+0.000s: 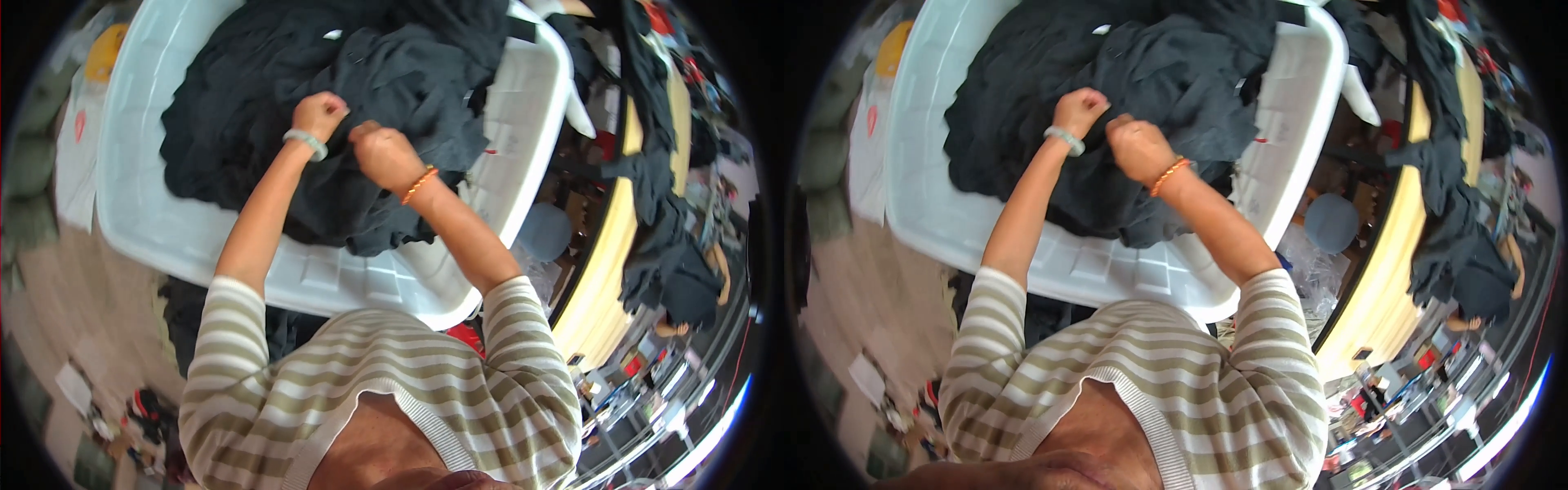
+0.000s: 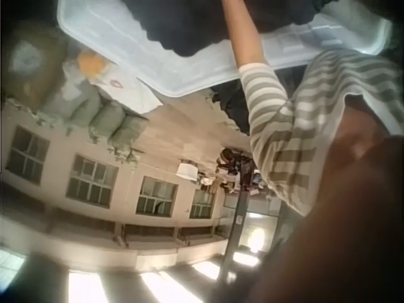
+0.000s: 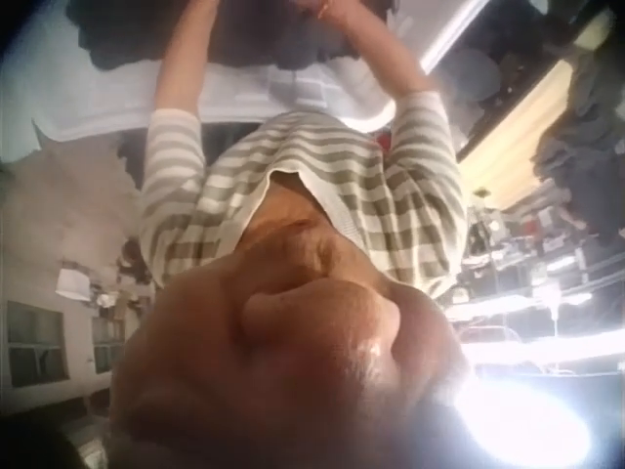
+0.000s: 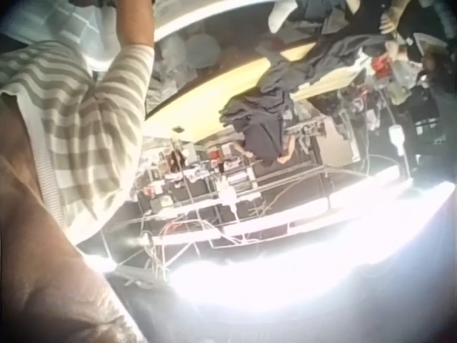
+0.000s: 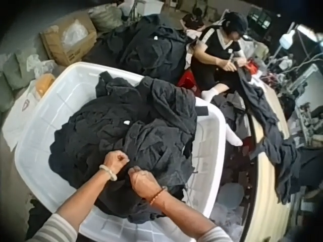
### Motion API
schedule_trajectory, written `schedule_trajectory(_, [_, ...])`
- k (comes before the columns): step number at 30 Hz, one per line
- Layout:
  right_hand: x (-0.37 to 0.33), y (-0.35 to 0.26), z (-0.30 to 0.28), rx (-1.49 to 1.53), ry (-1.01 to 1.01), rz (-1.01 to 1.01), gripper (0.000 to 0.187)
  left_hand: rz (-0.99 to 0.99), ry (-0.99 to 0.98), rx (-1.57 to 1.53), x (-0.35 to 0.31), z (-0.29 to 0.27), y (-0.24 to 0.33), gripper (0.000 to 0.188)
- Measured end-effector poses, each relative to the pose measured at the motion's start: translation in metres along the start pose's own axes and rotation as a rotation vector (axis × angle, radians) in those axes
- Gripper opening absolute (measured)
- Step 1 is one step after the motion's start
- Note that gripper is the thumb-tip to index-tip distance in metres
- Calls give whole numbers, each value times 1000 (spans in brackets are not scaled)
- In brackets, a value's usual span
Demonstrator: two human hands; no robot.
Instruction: Trim excess threads from clothing items and sort them from a bin onto a table.
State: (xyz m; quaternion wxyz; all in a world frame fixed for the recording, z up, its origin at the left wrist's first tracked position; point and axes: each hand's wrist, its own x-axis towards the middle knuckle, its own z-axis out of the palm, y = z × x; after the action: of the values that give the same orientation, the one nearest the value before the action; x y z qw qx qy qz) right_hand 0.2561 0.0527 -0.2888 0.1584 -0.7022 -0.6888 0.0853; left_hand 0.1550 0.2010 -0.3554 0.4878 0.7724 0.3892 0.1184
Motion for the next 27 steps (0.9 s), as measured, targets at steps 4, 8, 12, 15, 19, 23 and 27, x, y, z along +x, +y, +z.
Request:
schedule_trajectory(4, [8,4,-12,107,121,-106,16,-205,-209,-381,-11,-6,11,7])
schedule_trajectory(8, [11,-12,-11,44,75,1,13,-388,-233,-592,-25,-9,-22,11])
schedule_trajectory(12, [2,-19,-16,118,27,193,12,-420,-307,-764,-35,-8,-18,9])
schedule_trajectory(15, [-3,-16,-14,142,46,190,10,-405,-358,-832,-36,-8,-15,8])
schedule_trajectory(19, [-7,-16,-15,95,43,113,14,-317,-331,-760,-39,-9,-17,7])
schedule_trajectory(23, [-6,-18,-10,104,18,84,15,-298,-348,-708,-44,-14,-28,9])
schedule_trajectory(27, [-14,-4,1,188,69,120,14,-74,-363,-674,-74,-14,18,21])
